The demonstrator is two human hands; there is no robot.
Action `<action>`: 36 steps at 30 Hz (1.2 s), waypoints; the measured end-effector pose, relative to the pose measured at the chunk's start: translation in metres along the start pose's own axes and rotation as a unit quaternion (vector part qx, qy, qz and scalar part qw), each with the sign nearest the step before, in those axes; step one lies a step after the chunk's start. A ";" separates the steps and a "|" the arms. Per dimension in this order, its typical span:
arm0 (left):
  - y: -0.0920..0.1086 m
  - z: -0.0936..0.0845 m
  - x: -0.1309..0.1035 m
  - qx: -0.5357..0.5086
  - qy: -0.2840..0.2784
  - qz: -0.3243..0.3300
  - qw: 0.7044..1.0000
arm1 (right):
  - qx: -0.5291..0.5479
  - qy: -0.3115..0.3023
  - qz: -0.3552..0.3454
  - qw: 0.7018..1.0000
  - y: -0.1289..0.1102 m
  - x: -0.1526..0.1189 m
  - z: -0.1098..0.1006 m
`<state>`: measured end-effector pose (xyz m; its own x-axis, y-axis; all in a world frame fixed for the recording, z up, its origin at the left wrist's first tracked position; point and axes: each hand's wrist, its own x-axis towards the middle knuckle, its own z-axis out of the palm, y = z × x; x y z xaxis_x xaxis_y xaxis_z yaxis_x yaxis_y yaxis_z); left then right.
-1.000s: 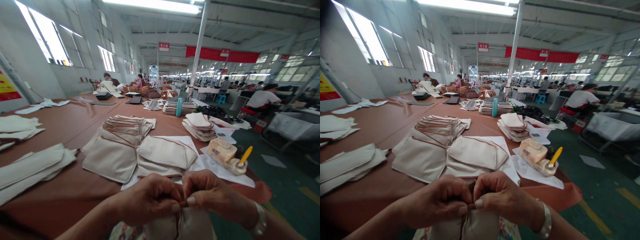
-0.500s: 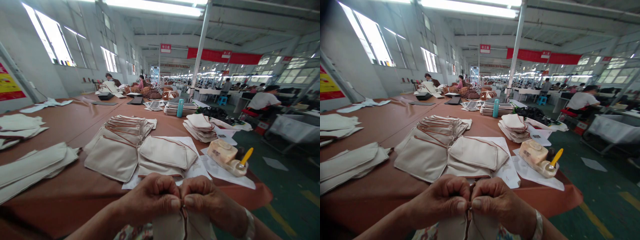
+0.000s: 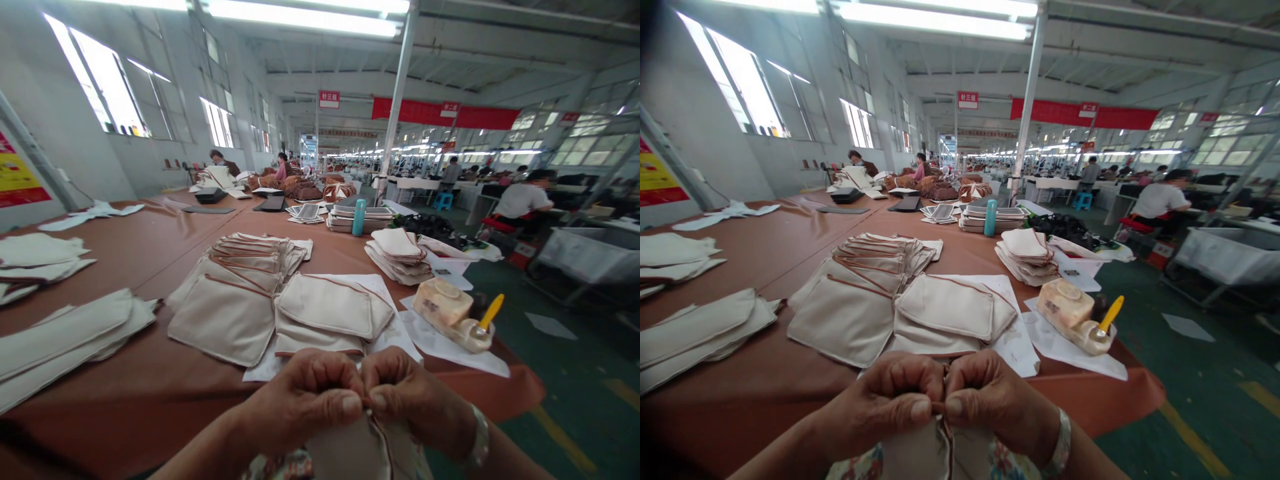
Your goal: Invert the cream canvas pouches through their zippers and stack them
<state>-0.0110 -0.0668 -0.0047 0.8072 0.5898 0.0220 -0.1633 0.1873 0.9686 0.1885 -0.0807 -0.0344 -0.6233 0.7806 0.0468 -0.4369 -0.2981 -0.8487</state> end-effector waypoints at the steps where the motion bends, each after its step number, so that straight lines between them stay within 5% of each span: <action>1: 0.001 0.003 0.000 0.001 0.000 -0.001 1.000 | 0.003 -0.002 0.008 1.000 0.002 0.001 0.000; 8: 0.003 0.021 0.012 0.003 0.019 0.072 0.997 | 0.001 0.022 -0.016 1.000 0.013 0.005 -0.003; 12: 0.018 0.014 0.022 0.169 0.066 0.030 0.983 | -0.088 0.045 -0.052 0.994 -0.023 -0.002 -0.016; 16: 0.035 0.014 0.035 0.267 0.096 0.012 0.959 | -0.340 0.030 -0.081 0.936 -0.060 -0.002 -0.004; 20: 0.044 -0.012 0.036 0.322 0.022 0.005 0.946 | -0.462 -0.023 -0.043 0.886 -0.069 -0.006 0.003; 23: 0.035 -0.056 0.020 0.326 -0.080 -0.093 0.937 | -0.446 0.045 -0.081 0.890 -0.074 -0.020 -0.024; 26: 0.024 -0.086 0.001 0.359 -0.074 -0.153 0.918 | -0.489 0.060 -0.041 0.869 -0.079 -0.034 -0.060; 30: 0.028 -0.059 -0.001 0.384 -0.023 -0.096 0.918 | -0.582 0.087 -0.031 0.808 -0.067 -0.022 -0.054; 33: 0.039 -0.022 0.012 0.427 -0.056 -0.044 0.901 | -0.495 0.029 -0.046 0.867 -0.037 0.004 -0.014; 36: 0.044 -0.014 0.018 0.427 -0.029 -0.070 0.901 | -0.344 -0.015 -0.031 0.938 -0.004 0.024 0.012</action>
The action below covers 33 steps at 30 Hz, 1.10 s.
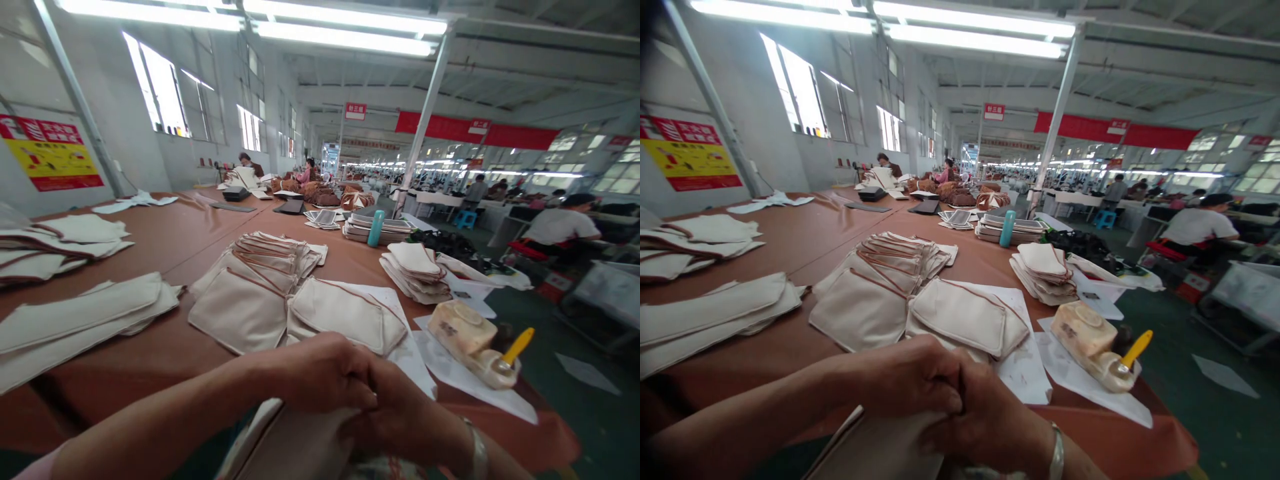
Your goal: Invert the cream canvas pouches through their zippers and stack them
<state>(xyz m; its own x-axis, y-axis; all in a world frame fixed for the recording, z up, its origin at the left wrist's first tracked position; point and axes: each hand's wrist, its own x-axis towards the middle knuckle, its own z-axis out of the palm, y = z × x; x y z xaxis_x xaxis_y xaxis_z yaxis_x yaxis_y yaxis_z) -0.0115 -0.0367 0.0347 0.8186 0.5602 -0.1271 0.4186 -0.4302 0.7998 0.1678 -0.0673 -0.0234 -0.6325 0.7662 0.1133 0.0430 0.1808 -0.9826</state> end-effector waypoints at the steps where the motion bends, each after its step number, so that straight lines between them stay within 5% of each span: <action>1: -0.005 -0.004 -0.002 -0.014 0.015 -0.025 0.999 | 0.037 0.005 0.006 0.999 0.005 0.002 0.007; 6: -0.052 -0.028 -0.022 -0.176 -0.019 -0.032 0.984 | 0.057 0.039 -0.001 0.998 0.013 -0.010 0.000; 10: -0.071 -0.024 -0.030 -0.287 -0.052 -0.028 0.956 | 0.069 0.033 -0.013 0.997 0.003 -0.022 -0.021; 16: -0.039 -0.007 -0.025 -0.315 -0.031 -0.019 0.948 | -0.085 0.004 0.030 0.996 -0.014 -0.032 -0.048; 21: -0.010 0.000 -0.018 -0.250 -0.014 0.056 0.966 | -0.074 -0.013 -0.004 0.997 -0.030 -0.030 -0.030; 27: -0.007 0.008 -0.020 -0.295 -0.013 0.005 0.955 | 0.004 0.028 -0.004 1.000 -0.016 -0.030 -0.007; 33: -0.010 0.009 -0.015 -0.296 -0.012 0.019 0.955 | -0.042 0.082 -0.009 0.996 -0.013 -0.034 -0.003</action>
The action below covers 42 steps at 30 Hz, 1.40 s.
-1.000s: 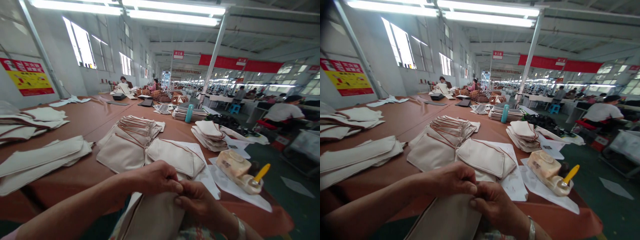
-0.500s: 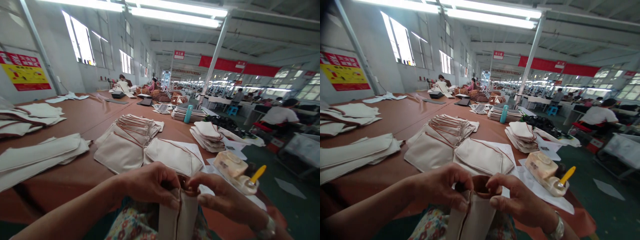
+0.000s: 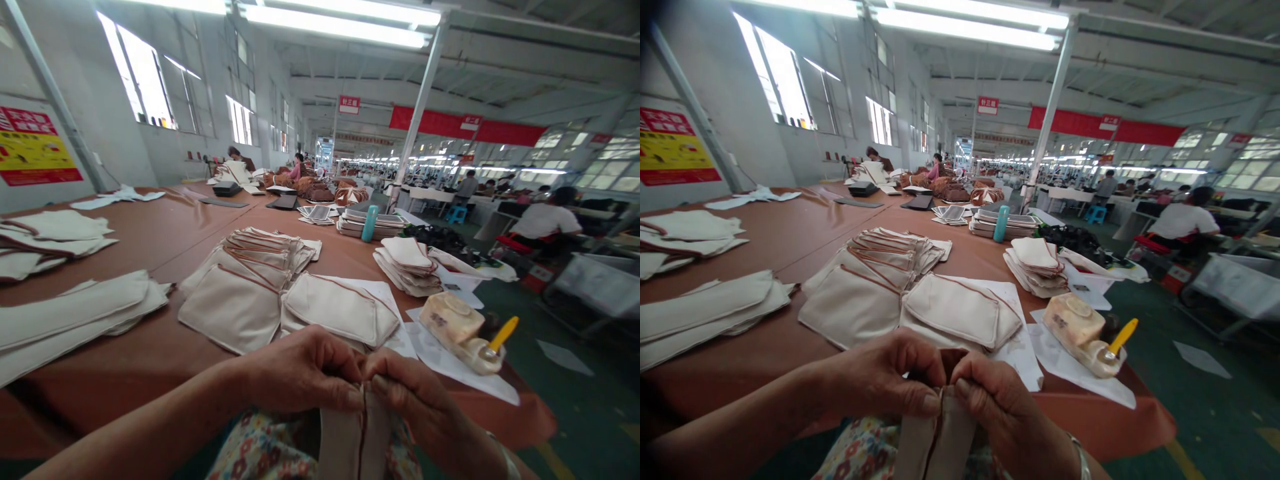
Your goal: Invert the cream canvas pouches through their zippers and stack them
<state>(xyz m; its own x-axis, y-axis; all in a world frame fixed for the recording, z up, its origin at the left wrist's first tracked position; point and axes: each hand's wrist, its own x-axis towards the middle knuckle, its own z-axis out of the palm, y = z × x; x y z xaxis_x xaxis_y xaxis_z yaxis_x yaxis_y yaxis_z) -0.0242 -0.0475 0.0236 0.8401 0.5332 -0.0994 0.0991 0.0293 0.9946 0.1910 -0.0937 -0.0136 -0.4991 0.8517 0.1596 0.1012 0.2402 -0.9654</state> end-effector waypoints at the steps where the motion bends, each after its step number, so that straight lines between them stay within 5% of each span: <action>1: 0.000 0.000 0.001 0.006 0.003 -0.004 1.000 | 0.002 0.004 0.003 1.000 -0.001 0.001 0.001; 14: -0.010 -0.002 0.008 -0.042 0.026 -0.048 0.998 | -0.014 0.041 0.029 0.999 0.009 0.005 0.004; 20: -0.016 0.000 0.014 -0.034 0.078 -0.088 0.992 | 0.048 0.036 0.044 0.997 0.015 0.007 0.004; 24: -0.020 0.001 0.016 -0.011 0.102 -0.093 0.990 | 0.000 0.013 0.041 0.999 0.008 0.004 0.003; 32: -0.020 0.005 0.018 -0.025 0.088 -0.093 0.992 | -0.119 0.040 -0.008 0.992 0.005 0.009 0.007; 42: -0.022 0.007 0.020 0.009 0.091 -0.093 0.992 | -0.051 0.039 0.036 0.997 0.019 0.004 0.007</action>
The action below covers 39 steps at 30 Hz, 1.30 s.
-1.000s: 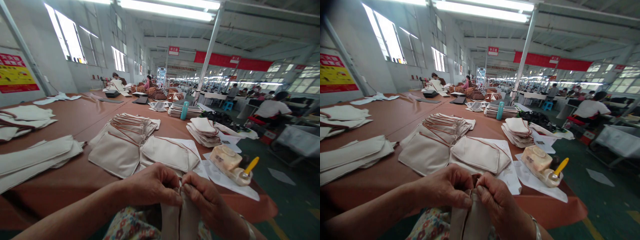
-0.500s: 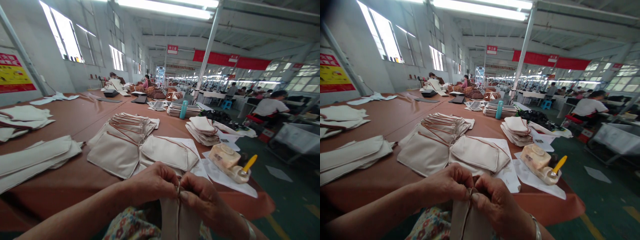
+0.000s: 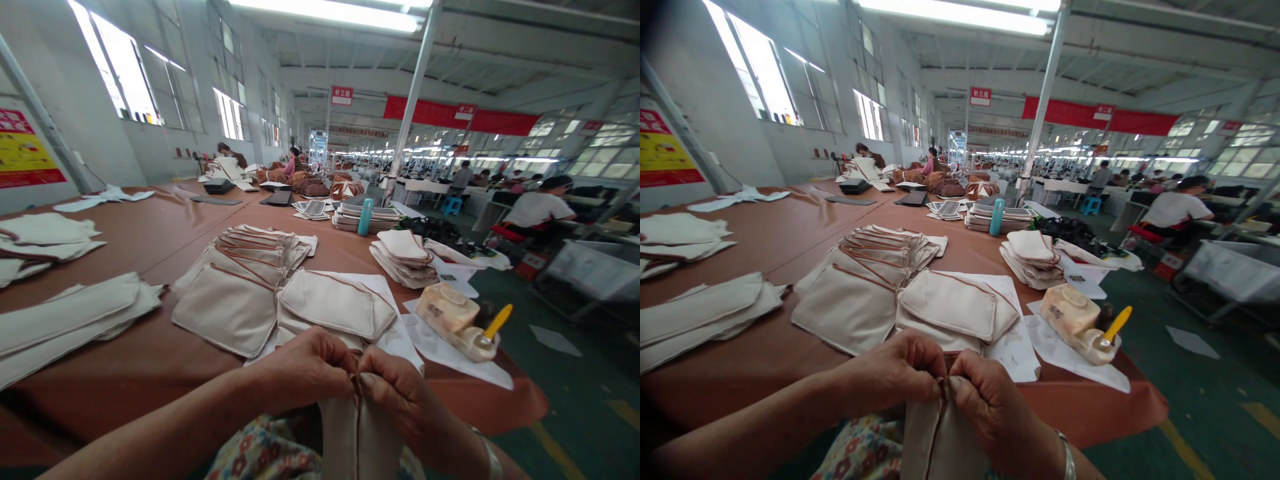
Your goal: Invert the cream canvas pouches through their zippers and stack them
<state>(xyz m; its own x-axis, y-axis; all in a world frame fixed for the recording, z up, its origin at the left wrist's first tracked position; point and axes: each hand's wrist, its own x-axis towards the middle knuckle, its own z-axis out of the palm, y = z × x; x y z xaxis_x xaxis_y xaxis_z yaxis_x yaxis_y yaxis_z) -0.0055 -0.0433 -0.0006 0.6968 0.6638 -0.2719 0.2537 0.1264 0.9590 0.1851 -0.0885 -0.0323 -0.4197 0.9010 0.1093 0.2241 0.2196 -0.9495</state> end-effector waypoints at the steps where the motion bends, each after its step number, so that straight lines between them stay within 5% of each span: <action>1: 0.000 0.000 0.000 -0.004 0.003 -0.005 1.000 | 0.014 -0.001 0.008 1.000 0.002 0.000 0.000; 8: 0.002 0.001 -0.001 0.069 0.024 -0.026 0.997 | -0.015 0.004 0.005 1.000 -0.008 -0.001 -0.004; 14: -0.004 0.001 0.000 0.180 0.052 0.017 0.982 | -0.078 0.021 0.021 0.997 -0.012 0.001 -0.001; 22: -0.012 -0.007 0.008 0.061 0.013 0.004 0.998 | 0.000 0.041 0.061 0.997 -0.005 0.002 -0.001; 29: -0.025 -0.002 0.010 0.067 0.039 -0.009 0.997 | 0.020 0.064 0.051 0.996 0.003 0.001 0.005; 39: -0.014 0.001 0.004 -0.063 0.016 -0.034 0.997 | 0.085 0.058 -0.077 0.992 0.014 -0.004 0.006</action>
<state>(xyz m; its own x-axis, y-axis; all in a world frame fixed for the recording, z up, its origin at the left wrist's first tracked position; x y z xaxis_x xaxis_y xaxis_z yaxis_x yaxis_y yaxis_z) -0.0050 -0.0430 -0.0149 0.6593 0.6729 -0.3355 0.2114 0.2624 0.9415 0.1848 -0.0912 -0.0476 -0.3305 0.9012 0.2803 0.0102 0.3004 -0.9538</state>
